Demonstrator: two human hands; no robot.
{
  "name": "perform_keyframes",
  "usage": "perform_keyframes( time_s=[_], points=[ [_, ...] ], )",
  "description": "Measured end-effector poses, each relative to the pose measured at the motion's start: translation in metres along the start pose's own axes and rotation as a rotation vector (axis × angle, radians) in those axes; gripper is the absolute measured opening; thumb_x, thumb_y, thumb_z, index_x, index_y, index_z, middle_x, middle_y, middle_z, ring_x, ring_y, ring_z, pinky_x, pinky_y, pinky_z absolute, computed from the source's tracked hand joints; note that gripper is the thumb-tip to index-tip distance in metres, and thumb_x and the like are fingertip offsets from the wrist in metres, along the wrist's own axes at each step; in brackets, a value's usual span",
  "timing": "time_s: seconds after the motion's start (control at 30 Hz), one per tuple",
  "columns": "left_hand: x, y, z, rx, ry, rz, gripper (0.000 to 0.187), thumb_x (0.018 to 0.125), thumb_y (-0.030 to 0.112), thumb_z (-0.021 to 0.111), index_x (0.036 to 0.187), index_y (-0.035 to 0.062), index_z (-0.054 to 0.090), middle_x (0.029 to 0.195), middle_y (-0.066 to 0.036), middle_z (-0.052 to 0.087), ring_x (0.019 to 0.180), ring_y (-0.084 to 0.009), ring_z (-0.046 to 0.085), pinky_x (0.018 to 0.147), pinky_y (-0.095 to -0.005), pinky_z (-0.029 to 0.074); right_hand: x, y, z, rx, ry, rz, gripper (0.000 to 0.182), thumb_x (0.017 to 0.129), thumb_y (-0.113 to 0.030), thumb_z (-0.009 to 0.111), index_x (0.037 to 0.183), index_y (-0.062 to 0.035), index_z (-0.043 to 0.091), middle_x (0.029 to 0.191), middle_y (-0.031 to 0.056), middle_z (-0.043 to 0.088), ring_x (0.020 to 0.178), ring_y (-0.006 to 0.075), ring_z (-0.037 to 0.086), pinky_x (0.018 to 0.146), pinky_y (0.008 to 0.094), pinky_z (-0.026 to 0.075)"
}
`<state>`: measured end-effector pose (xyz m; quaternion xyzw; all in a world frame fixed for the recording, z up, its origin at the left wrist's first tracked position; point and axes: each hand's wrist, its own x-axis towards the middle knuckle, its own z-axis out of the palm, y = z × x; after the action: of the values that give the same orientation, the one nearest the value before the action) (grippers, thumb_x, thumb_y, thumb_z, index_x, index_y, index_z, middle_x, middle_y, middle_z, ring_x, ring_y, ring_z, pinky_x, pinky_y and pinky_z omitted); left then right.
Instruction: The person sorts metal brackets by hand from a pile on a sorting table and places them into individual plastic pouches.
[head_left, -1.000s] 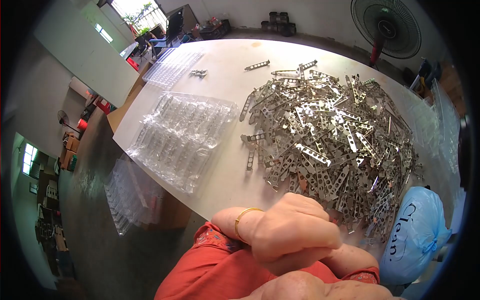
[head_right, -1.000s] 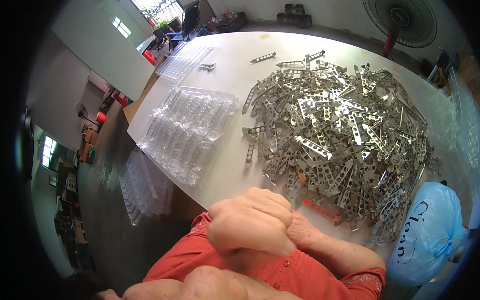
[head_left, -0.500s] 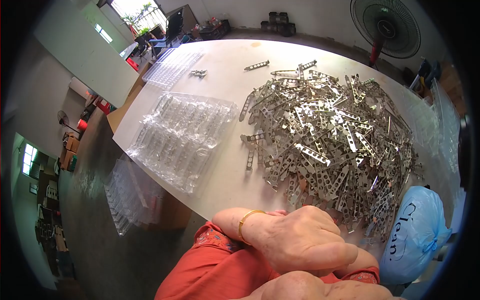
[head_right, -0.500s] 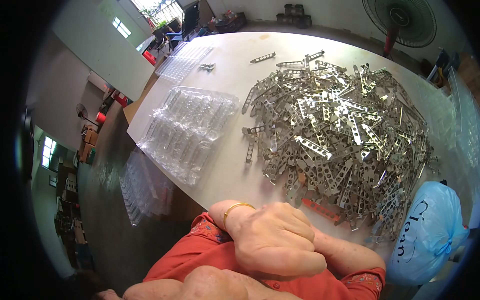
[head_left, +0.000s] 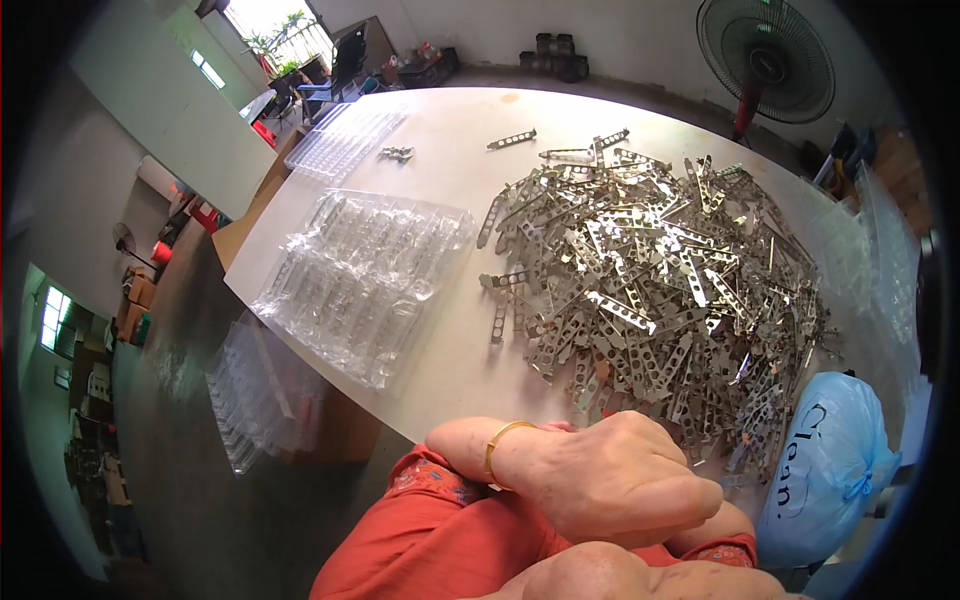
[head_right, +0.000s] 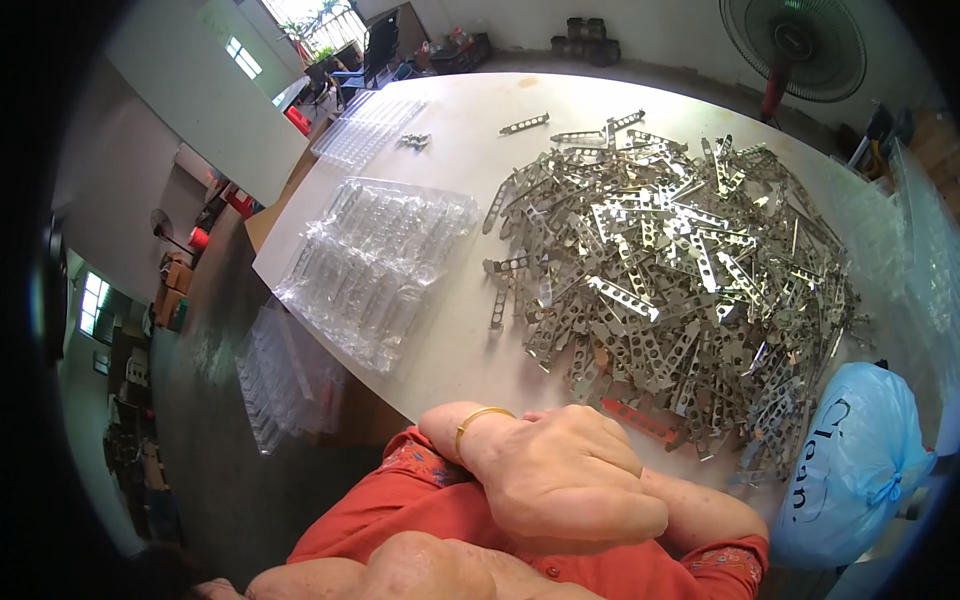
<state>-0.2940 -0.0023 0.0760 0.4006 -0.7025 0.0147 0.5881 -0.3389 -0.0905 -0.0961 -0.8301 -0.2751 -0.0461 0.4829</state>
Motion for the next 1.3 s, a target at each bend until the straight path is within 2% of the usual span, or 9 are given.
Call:
perform_keyframes(
  time_s=[0.37,0.43,0.53,0.73,0.8,0.97,1.0,1.17,1.3],
  points=[
    [-0.007,0.010,0.008,-0.010,-0.073,0.008,0.011,0.084,0.000,0.060,0.094,-0.0044,0.058,0.063,-0.005,0.048,0.047,-0.0218,0.049,0.040,-0.0352,0.038,0.013,-0.008,0.000,0.080,-0.003,0.058,0.029,0.083,-0.012,0.068,0.112,-0.0117,0.066,0.122,0.0045,0.063,0.119,0.0231,0.059,0.105,0.0410,0.045],
    [-0.012,0.016,0.010,0.071,-0.072,-0.116,0.017,0.080,0.005,0.062,0.082,0.0039,0.045,0.054,-0.007,0.046,0.045,-0.0319,0.049,0.040,-0.0403,0.037,0.012,-0.010,0.001,0.098,-0.001,0.073,0.029,0.083,-0.012,0.068,0.112,-0.0118,0.066,0.121,0.0045,0.063,0.119,0.0231,0.059,0.105,0.0411,0.045],
    [-0.036,0.010,0.011,0.105,-0.090,-0.210,0.017,0.081,0.005,0.061,0.082,0.0042,0.044,0.054,-0.009,0.045,0.045,-0.0347,0.049,0.040,-0.0426,0.037,0.006,-0.015,0.005,0.137,-0.006,0.113,0.029,0.083,-0.012,0.068,0.112,-0.0119,0.066,0.121,0.0045,0.063,0.118,0.0231,0.059,0.105,0.0411,0.045],
    [-0.098,0.008,-0.004,0.402,-0.018,-0.475,0.014,0.085,0.007,0.066,0.090,0.0048,0.053,0.058,-0.013,0.048,0.050,-0.0354,0.054,0.045,-0.0438,0.042,-0.026,-0.029,0.026,0.258,-0.012,0.250,0.030,0.083,-0.012,0.068,0.113,-0.0122,0.066,0.121,0.0044,0.064,0.118,0.0231,0.060,0.105,0.0412,0.045],
    [-0.119,0.012,-0.017,0.462,-0.009,-0.621,0.009,0.090,0.002,0.066,0.097,0.0024,0.062,0.068,-0.014,0.060,0.056,-0.0337,0.061,0.051,-0.0389,0.048,-0.032,-0.017,0.016,-0.330,-0.151,-0.176,0.025,0.086,-0.015,0.067,0.110,-0.0088,0.065,0.116,0.0122,0.064,0.113,0.0277,0.060,0.098,0.0423,0.048],
    [-0.159,0.010,-0.048,0.744,0.253,-0.970,0.004,0.099,0.007,0.059,0.099,0.0030,0.062,0.064,-0.016,0.058,0.052,-0.0256,0.061,0.049,-0.0342,0.045,-0.023,-0.030,0.014,-0.388,-0.107,-0.163,0.034,0.086,-0.013,0.064,0.120,-0.0085,0.064,0.131,0.0068,0.062,0.127,0.0234,0.056,0.108,0.0408,0.044],
    [-0.168,0.003,-0.055,0.831,0.274,-0.972,0.005,0.099,0.009,0.057,0.100,0.0047,0.060,0.068,-0.021,0.061,0.064,-0.0408,0.065,0.054,-0.0450,0.050,-0.023,-0.030,0.015,-0.387,-0.110,-0.161,0.034,0.086,-0.013,0.064,0.120,-0.0085,0.064,0.131,0.0068,0.062,0.127,0.0234,0.056,0.108,0.0408,0.044],
    [-0.196,-0.018,-0.067,1.050,0.208,-1.036,0.014,0.095,0.012,0.062,0.107,0.0032,0.061,0.089,-0.019,0.066,0.073,-0.0340,0.067,0.065,-0.0430,0.052,-0.022,-0.031,0.014,-0.405,-0.131,-0.162,0.033,0.087,-0.013,0.064,0.119,-0.0073,0.064,0.132,0.0064,0.061,0.126,0.0234,0.056,0.108,0.0406,0.044],
    [-0.199,-0.027,-0.068,1.089,0.094,-1.089,0.018,0.092,0.011,0.063,0.109,0.0034,0.060,0.102,-0.019,0.064,0.083,-0.0356,0.067,0.072,-0.0455,0.053,-0.023,-0.030,0.014,-0.413,-0.122,-0.173,0.033,0.087,-0.013,0.064,0.119,-0.0069,0.064,0.133,0.0066,0.061,0.127,0.0234,0.056,0.108,0.0408,0.044]
  ],
)
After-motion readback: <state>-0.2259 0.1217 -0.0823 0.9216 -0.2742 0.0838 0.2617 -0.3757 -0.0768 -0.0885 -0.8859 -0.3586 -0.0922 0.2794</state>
